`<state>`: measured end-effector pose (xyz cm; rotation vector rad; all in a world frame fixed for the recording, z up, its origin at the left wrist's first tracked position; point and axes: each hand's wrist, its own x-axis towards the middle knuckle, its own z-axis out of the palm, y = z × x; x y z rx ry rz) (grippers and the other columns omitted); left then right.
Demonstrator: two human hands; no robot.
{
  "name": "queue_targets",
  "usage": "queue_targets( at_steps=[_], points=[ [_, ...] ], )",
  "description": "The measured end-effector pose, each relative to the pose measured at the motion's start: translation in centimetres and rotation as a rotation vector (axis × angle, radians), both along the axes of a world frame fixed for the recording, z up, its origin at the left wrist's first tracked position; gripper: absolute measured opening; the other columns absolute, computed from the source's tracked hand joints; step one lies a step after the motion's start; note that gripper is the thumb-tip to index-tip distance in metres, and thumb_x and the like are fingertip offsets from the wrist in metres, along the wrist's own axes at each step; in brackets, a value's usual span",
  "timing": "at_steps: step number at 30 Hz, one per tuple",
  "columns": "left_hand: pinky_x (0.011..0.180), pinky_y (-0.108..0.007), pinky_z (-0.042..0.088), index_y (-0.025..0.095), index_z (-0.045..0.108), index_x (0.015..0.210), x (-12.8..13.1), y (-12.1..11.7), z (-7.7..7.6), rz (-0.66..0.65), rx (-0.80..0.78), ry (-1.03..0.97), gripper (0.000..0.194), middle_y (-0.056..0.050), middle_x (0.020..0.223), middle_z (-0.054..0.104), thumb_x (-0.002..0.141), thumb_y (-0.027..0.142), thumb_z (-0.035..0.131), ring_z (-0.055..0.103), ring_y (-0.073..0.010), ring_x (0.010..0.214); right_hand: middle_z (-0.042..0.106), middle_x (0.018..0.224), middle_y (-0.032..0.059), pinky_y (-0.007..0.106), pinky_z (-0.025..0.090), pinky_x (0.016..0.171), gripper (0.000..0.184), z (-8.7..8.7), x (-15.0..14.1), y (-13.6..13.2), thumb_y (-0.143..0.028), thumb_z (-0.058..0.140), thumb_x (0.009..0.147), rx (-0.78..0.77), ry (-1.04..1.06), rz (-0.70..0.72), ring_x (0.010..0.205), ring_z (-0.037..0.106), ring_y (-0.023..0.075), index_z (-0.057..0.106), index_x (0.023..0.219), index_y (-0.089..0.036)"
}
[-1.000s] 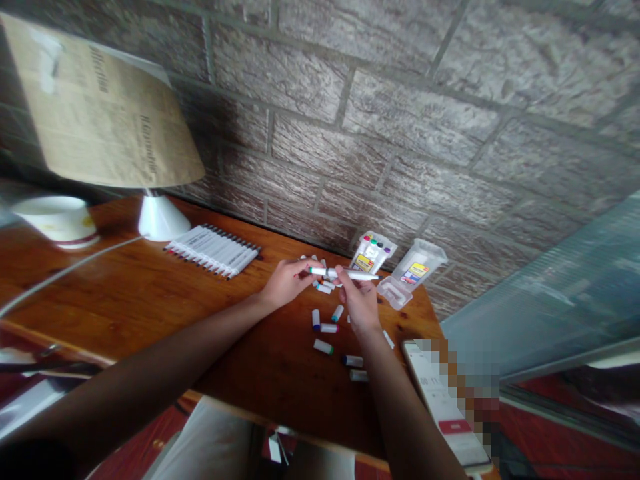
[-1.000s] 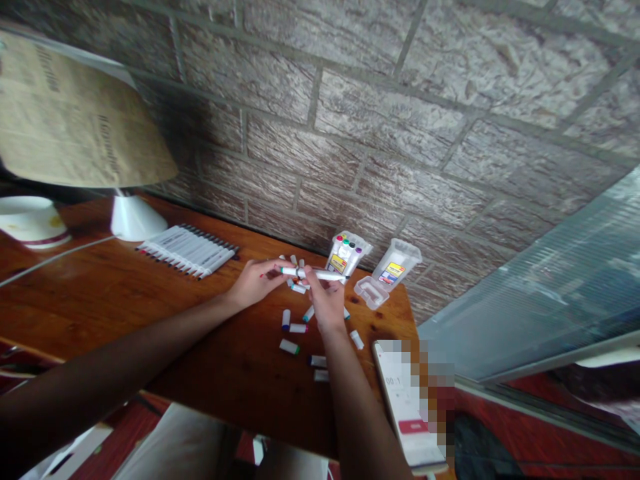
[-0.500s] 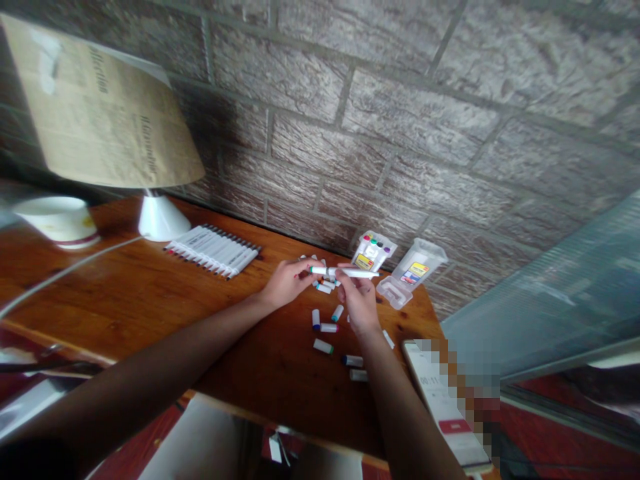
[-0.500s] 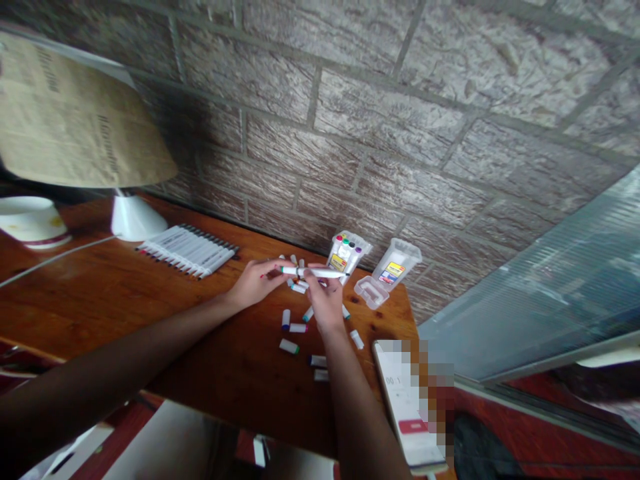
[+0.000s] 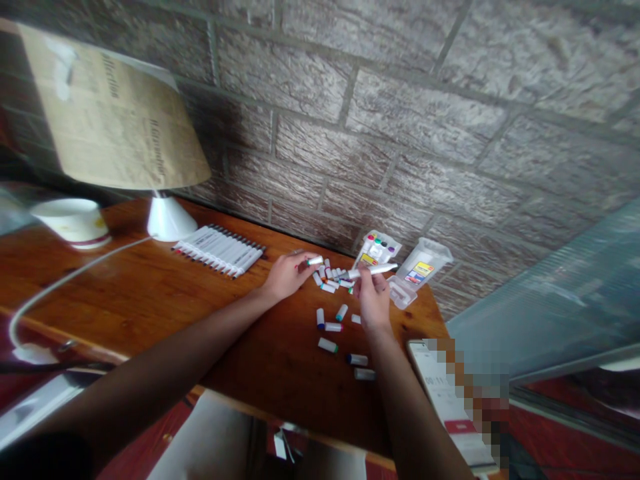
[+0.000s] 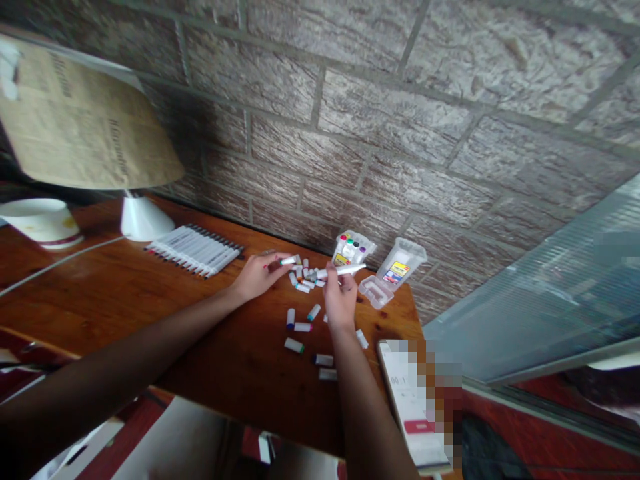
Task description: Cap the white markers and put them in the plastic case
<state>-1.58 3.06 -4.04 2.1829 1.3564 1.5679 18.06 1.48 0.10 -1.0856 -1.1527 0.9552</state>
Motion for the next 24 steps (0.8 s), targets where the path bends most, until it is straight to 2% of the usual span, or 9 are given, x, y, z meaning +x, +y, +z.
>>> queue_targets(
  at_steps=[2, 5, 7, 9, 12, 16, 20, 24],
  points=[
    [0.086, -0.031, 0.055, 0.018, 0.073, 0.106, -0.45, 0.3, -0.02, 0.072, -0.028, 0.006, 0.022, -0.007, 0.103, 0.077, 0.093, 0.033, 0.062, 0.073, -0.021, 0.094, 0.052, 0.053, -0.0039, 0.027, 0.035, 0.052, 0.035, -0.29, 0.16, -0.04, -0.05, 0.068, 0.077, 0.046, -0.122, 0.04, 0.052, 0.044, 0.0118, 0.057, 0.064, -0.02],
    [0.084, -0.03, 0.056, 0.02, 0.072, 0.108, -0.77, 0.56, -0.19, 0.119, -0.057, -0.007, 0.023, -0.006, 0.103, 0.078, 0.093, 0.034, 0.062, 0.073, -0.021, 0.094, 0.067, 0.071, 0.0006, 0.029, 0.043, 0.064, 0.025, -0.68, 0.32, -0.24, -0.043, 0.066, 0.08, 0.179, -0.31, 0.135, 0.064, 0.055, 0.0149, 0.069, 0.083, -0.018],
    [0.085, -0.03, 0.055, 0.021, 0.071, 0.107, -0.76, 0.61, -0.32, 0.12, -0.062, -0.004, 0.021, -0.005, 0.103, 0.078, 0.093, 0.033, 0.062, 0.073, -0.0205, 0.095, 0.068, 0.074, 0.0004, 0.028, 0.043, 0.063, 0.026, -0.76, 0.49, -0.35, -0.04, 0.066, 0.081, 0.223, -0.413, 0.19, 0.063, 0.055, 0.0147, 0.072, 0.094, -0.019],
    [0.087, -0.03, 0.055, 0.02, 0.072, 0.104, -0.66, 0.59, -0.38, 0.112, -0.068, 0.015, 0.018, -0.005, 0.102, 0.078, 0.093, 0.031, 0.062, 0.072, -0.0205, 0.095, 0.067, 0.071, -0.0003, 0.028, 0.04, 0.06, 0.026, -0.67, 0.71, -0.36, -0.04, 0.066, 0.081, 0.222, -0.467, 0.211, 0.059, 0.052, 0.0139, 0.073, 0.095, -0.019],
    [0.087, -0.03, 0.053, 0.019, 0.072, 0.102, -0.5, 0.48, -0.31, 0.087, -0.073, 0.049, 0.017, -0.006, 0.1, 0.077, 0.092, 0.028, 0.063, 0.071, -0.0198, 0.093, 0.066, 0.07, 0.0008, 0.028, 0.041, 0.061, 0.027, -0.39, 0.93, -0.24, -0.043, 0.067, 0.082, 0.211, -0.402, 0.161, 0.062, 0.052, 0.0145, 0.073, 0.089, -0.017],
    [0.078, -0.027, 0.052, 0.019, 0.073, 0.096, -0.38, 0.33, -0.17, 0.06, -0.098, 0.111, 0.014, -0.004, 0.092, 0.076, 0.092, 0.028, 0.064, 0.068, -0.0168, 0.082, 0.065, 0.069, 0.0014, 0.029, 0.042, 0.065, 0.032, -0.26, 0.89, 0.0, -0.047, 0.069, 0.079, 0.156, -0.248, 0.08, 0.067, 0.054, 0.0163, 0.07, 0.085, -0.016],
    [0.075, -0.026, 0.051, 0.02, 0.074, 0.092, -0.32, 0.25, -0.21, 0.045, -0.125, 0.145, 0.013, -0.003, 0.089, 0.075, 0.09, 0.03, 0.066, 0.067, -0.0165, 0.079, 0.064, 0.068, 0.0005, 0.028, 0.043, 0.065, 0.032, -0.54, 0.78, 0.2, -0.048, 0.07, 0.078, 0.143, -0.223, 0.06, 0.069, 0.055, 0.0163, 0.069, 0.082, -0.016],
    [0.079, -0.027, 0.052, 0.02, 0.074, 0.093, -0.09, 0.05, -0.24, -0.041, -0.119, 0.152, 0.011, -0.003, 0.093, 0.076, 0.088, 0.024, 0.066, 0.069, -0.0173, 0.084, 0.064, 0.067, 0.0, 0.028, 0.043, 0.064, 0.035, -0.92, 0.77, 0.35, -0.05, 0.07, 0.078, 0.133, -0.231, 0.057, 0.069, 0.054, 0.016, 0.07, 0.085, -0.016]
  ],
)
